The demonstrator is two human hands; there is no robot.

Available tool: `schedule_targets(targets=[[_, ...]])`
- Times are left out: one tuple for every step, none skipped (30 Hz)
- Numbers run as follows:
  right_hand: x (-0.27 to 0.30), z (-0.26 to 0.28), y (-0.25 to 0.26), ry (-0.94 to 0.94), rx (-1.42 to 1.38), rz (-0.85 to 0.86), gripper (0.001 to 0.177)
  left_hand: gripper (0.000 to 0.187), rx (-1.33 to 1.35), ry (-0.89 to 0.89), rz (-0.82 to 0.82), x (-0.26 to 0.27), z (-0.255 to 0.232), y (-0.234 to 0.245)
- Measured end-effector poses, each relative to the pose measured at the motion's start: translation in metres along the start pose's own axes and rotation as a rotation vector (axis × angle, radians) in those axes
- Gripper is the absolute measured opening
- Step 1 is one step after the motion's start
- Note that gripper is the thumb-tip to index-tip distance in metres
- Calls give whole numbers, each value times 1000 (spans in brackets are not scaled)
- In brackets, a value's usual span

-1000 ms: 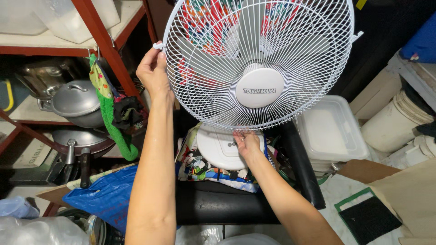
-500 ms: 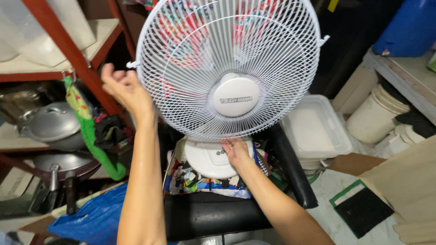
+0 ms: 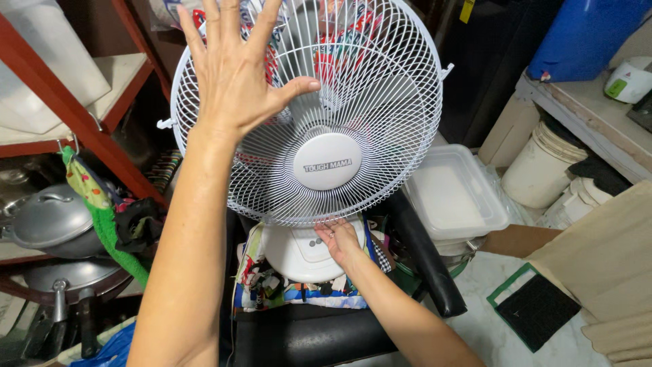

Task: The person assembles a table fan by first wiping the base with a red cloth, then attaching the fan blades to the motor hub, securing them with a central cap, and finally attaching the front wire grille. The person handles the fan blades, cap, and grille by hand.

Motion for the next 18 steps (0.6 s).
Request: schedule_targets(targets=[[1,0,0,-11,5,7,19,114,8,14,18,-1,2,-4],[3,1,1,-22,10,14,17,113,22,23,20,0,4,-7],[4,6,-1,-17,37,46,18,113,35,33,21,1,6,-9],[7,13,-3,-11,64,77,20,113,49,43,23,1,8,-11],[12,20,-3,-6,89,105,22,112,45,43,18,2,9,-13],[18,28,-2,-22,150,110,21,111,41,42,13,3,11,-14],[24,40,1,-36,211,116,21,110,38,41,6,2,13,-15],[31,54,3,-50,272,122,20,110,33,22,-13,2,14,-15],[39,71,7,-39,356,99,21,110,29,5,-30,3,14,-15],[48,91,11,-28,440,77,22,111,25,-13,-47,4,12,-15],[54,114,11,-26,581,117,24,110,26,-13,-47,4,13,-16],[61,139,10,-24,721,158,26,110,27,-13,-48,4,13,-16],[68,166,7,10,781,196,27,110,28,-11,-47,5,13,-17],[74,192,2,44,840,233,28,109,27,-14,-50,6,14,-16],[78,218,-3,93,873,233,28,109,28,-20,-55,6,13,-16],[82,243,-10,141,906,233,29,109,29,-25,-60,6,13,-16],[86,269,-19,204,881,232,27,109,28,-30,-68,6,12,-16],[90,290,-28,266,855,231,27,108,28,-35,-75,6,12,-16]])
Point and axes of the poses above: each hand's wrist, its own x-axis away from the middle knuckle, its own y-axis out of the back of the hand, z = x × y, the point moved 7 cm from there along -x, towards the middle knuckle, and after that the axes turned 7 degrees about y, right-handed, at the moved point
